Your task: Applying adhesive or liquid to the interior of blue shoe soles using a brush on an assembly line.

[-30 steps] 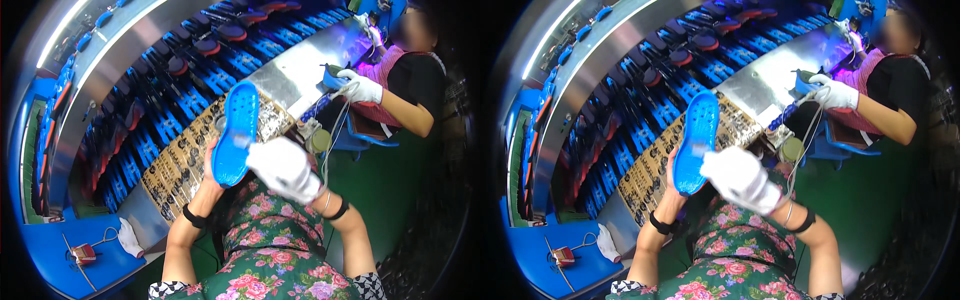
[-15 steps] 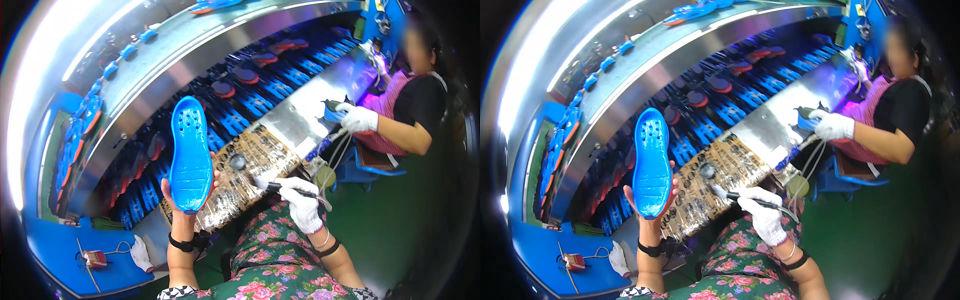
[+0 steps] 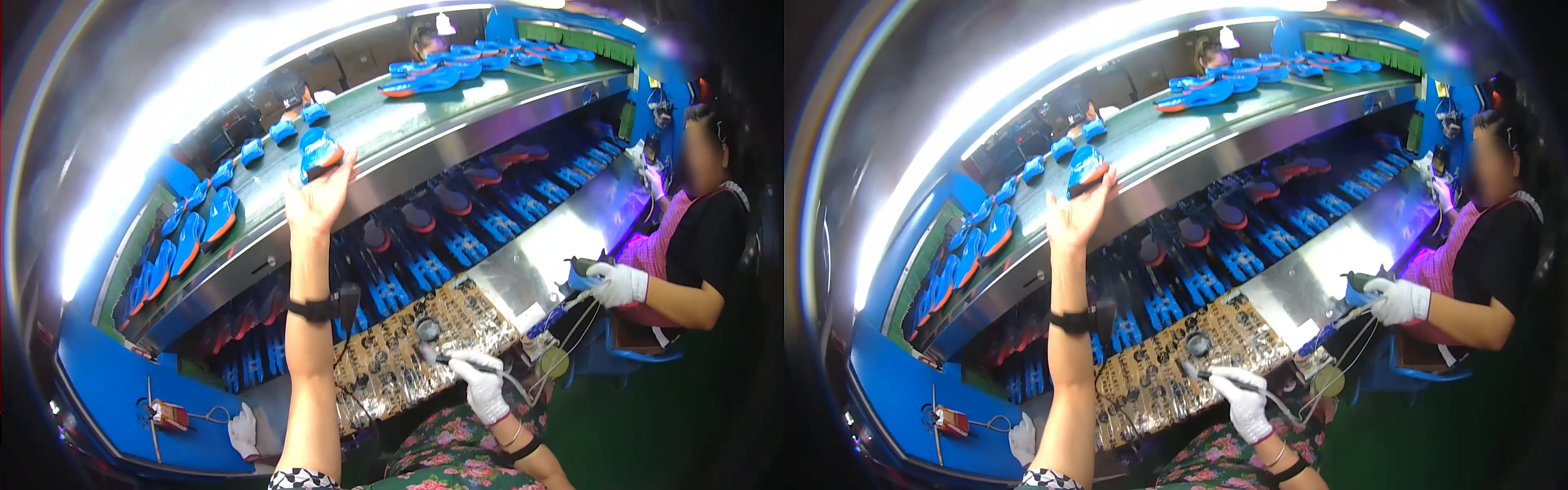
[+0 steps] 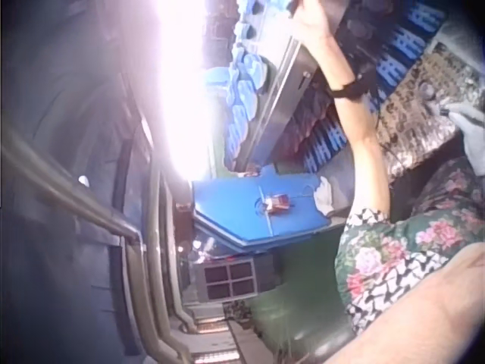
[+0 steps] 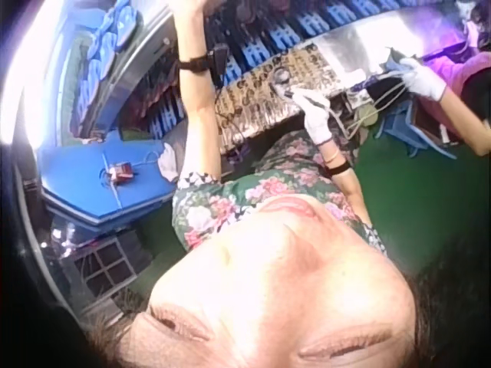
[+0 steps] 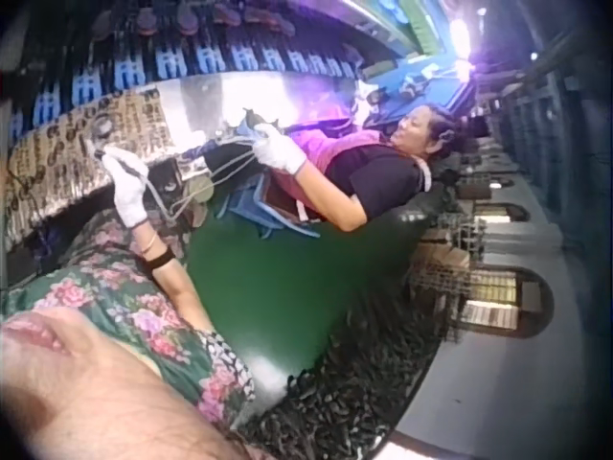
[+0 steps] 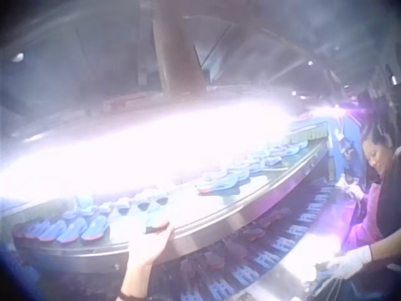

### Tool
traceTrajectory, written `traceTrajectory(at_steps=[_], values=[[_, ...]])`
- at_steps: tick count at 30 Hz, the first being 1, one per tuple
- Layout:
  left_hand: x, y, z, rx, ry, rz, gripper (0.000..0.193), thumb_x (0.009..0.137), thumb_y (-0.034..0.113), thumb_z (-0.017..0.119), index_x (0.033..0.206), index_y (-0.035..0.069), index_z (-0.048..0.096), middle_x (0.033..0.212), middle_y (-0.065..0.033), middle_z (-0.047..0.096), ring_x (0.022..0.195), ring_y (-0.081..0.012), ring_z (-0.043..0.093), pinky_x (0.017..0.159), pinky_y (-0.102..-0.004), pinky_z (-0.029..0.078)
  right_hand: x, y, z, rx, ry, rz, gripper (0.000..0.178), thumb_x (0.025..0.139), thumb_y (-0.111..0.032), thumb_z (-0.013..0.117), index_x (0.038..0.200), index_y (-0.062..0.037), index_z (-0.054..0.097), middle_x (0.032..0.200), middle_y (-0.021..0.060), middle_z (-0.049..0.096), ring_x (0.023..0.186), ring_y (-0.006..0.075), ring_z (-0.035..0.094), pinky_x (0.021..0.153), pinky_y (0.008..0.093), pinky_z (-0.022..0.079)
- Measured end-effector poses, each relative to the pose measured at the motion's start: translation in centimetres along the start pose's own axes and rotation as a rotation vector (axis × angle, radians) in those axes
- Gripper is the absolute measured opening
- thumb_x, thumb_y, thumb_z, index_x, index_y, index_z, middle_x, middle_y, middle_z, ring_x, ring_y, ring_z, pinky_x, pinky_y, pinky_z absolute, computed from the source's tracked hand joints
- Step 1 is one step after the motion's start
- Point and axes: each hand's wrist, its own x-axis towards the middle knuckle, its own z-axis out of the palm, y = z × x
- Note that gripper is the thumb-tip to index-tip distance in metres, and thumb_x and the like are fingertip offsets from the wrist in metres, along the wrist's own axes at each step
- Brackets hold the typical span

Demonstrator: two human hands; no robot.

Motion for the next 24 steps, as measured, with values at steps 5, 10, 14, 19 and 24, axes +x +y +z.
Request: traceTrajectory(at_steps=[5, 10, 14, 19, 24], values=[[-3.8, 2.1, -3.5, 0.496, -0.008, 0.168, 0.076, 0.101, 0.048, 0.051, 0.145, -0.012, 0.035, 0.143, -0.0275, 0.046, 0.131, -0.0397, 0.05, 0.109, -0.0463, 0.046, 0.1, 1.0, -0.3, 0.078, 0.026, 0.093, 0.018, 0.082, 0.006, 0.074, 0.1, 0.0033, 0.076, 0.093, 0.0085, 0.075, 0.08, 0.0125, 0.069, 0.074, 0.0233, 0.055], [-3.1, 2.1, -2.2, 1.857, 0.227, 1.055, 0.069, 0.08, 0.027, 0.084, 0.135, 0.002, 0.051, 0.128, -0.0197, 0.055, 0.111, -0.0279, 0.06, 0.094, -0.0396, 0.052, 0.3, 0.9, -0.3, 0.11, 0.032, 0.1, 0.018, 0.082, 0.006, 0.073, 0.1, 0.0036, 0.076, 0.093, 0.0088, 0.075, 0.08, 0.0129, 0.069, 0.074, 0.024, 0.055], [0.4, 5.0, -1.5, 2.294, 0.138, 1.147, 0.12, 0.069, 0.036, 0.09, 0.162, 0.013, 0.017, 0.142, -0.0312, 0.041, 0.121, -0.0411, 0.055, 0.1, -0.0466, 0.049, 0.2, 2.2, 0.7, 0.141, -0.043, 0.095, 0.019, 0.083, 0.007, 0.074, 0.101, 0.0045, 0.076, 0.097, 0.01, 0.076, 0.086, 0.0144, 0.071, 0.08, 0.0254, 0.056], [4.4, 4.5, 0.1, 2.352, 0.217, 0.871, 0.134, 0.066, 0.039, 0.091, 0.163, 0.011, 0.002, 0.143, -0.0351, 0.042, 0.134, -0.047, 0.04, 0.114, -0.0519, 0.035, 0.4, 2.5, 0.7, 0.145, -0.047, 0.101, 0.019, 0.083, 0.007, 0.074, 0.101, 0.0048, 0.075, 0.098, 0.0108, 0.076, 0.087, 0.0152, 0.071, 0.081, 0.0259, 0.056], [7.3, 6.0, -0.8, 2.143, 0.348, 0.741, 0.129, 0.064, 0.036, 0.091, 0.163, 0.013, 0.01, 0.146, -0.0333, 0.043, 0.133, -0.0439, 0.049, 0.11, -0.0499, 0.043, 1.2, 2.5, 0.0, 0.208, -0.032, 0.108, 0.018, 0.083, 0.006, 0.074, 0.101, 0.0041, 0.075, 0.096, 0.01, 0.076, 0.084, 0.0144, 0.071, 0.077, 0.0253, 0.057]])
